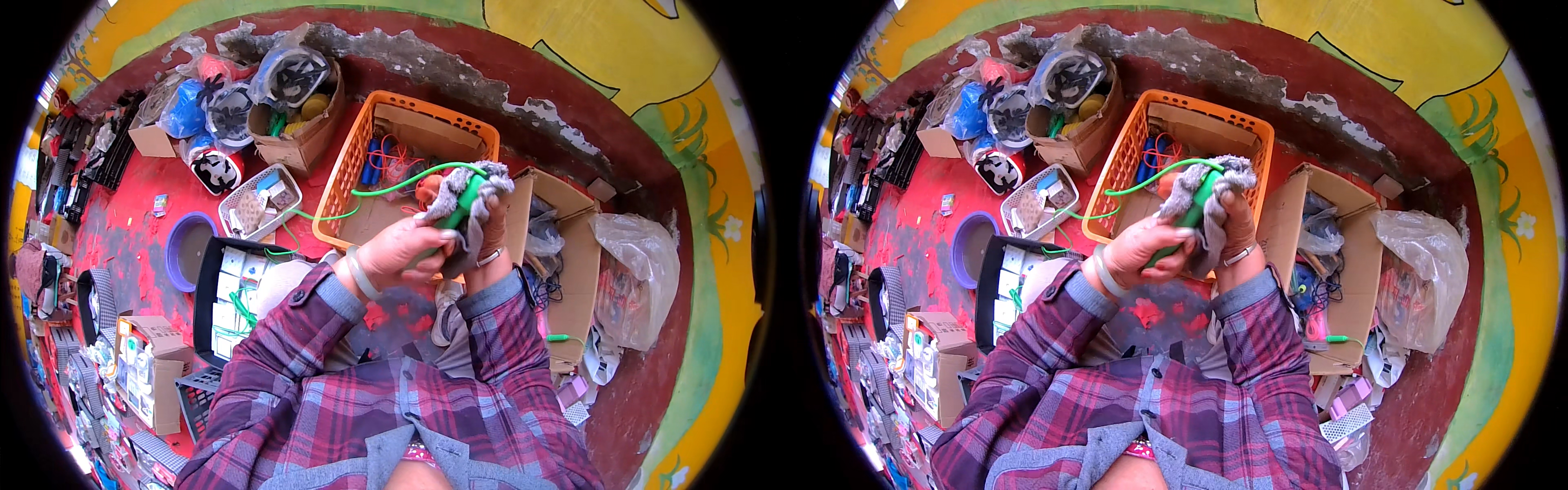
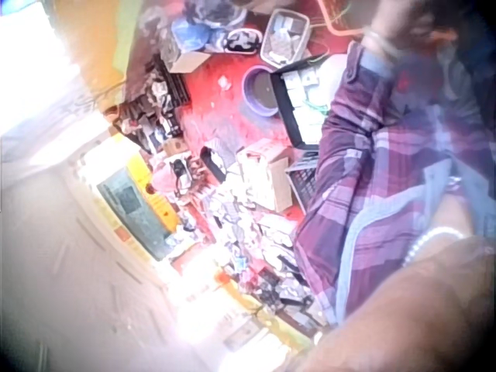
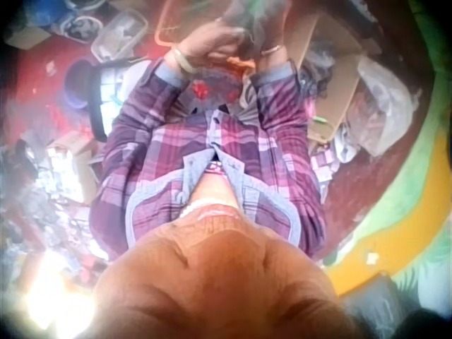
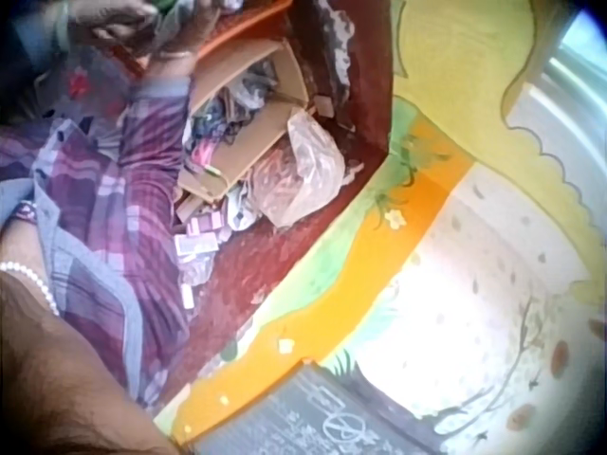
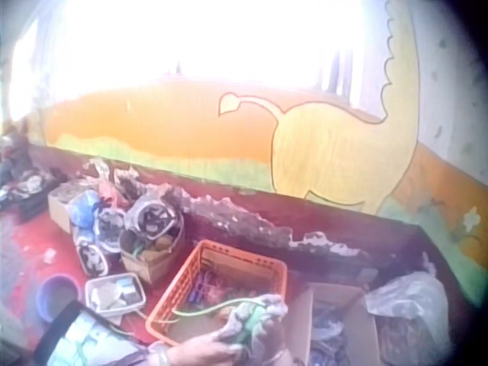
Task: The person wipes jump rope handles with a cloth, coils the green cords by hand, and places the jump ropes into an orange crate. They also handle and look at a jump rope already in its plastic packaging.
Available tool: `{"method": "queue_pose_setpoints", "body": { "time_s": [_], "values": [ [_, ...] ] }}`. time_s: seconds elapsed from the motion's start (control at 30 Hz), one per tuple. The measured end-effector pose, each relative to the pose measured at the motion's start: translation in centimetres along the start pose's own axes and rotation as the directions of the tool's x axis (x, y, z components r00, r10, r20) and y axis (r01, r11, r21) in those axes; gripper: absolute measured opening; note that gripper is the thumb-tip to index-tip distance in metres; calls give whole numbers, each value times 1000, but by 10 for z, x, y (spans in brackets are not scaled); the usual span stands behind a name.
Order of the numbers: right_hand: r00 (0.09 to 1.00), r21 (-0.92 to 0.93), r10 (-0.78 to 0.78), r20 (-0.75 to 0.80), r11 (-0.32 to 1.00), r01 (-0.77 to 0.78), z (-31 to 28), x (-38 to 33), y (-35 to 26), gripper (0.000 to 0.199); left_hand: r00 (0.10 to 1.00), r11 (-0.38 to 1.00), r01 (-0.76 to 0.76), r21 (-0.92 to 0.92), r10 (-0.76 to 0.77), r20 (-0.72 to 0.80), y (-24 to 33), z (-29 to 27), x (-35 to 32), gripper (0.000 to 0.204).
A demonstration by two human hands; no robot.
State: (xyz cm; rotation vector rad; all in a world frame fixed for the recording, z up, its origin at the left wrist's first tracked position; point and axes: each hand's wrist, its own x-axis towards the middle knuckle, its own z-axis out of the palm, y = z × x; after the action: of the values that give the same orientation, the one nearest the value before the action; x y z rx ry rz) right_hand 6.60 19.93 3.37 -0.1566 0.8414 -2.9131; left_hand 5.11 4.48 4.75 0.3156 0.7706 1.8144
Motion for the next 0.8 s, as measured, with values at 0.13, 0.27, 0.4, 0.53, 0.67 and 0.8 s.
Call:
{"method": "queue_pose_setpoints", "body": {
  "time_s": [0.13,0.27,0.4,0.53,0.67,0.8],
  "values": [
    [960,16,-96,262,995,95,-2,8,8,56,990,978,107,-178,-88,114,-18,-6,0,27],
    [999,-118,8,-41,993,-13,11,2,2,46,994,998,28,-59,-34,-105,-12,5,1,23],
    [970,-40,-38,-241,999,29,15,9,6,21,822,625,-298,722,553,-140,-14,-8,18,27],
    [940,-310,-177,-292,947,82,5,14,14,16,797,144,298,944,506,-329,-20,-18,17,30],
    [816,-263,-196,-543,963,57,-9,14,31,12,788,-127,404,906,551,-275,-33,-20,22,19],
    [870,-188,-128,-477,981,41,-14,13,24,14,811,-55,328,943,529,-251,-26,-16,19,21]
  ]
}}
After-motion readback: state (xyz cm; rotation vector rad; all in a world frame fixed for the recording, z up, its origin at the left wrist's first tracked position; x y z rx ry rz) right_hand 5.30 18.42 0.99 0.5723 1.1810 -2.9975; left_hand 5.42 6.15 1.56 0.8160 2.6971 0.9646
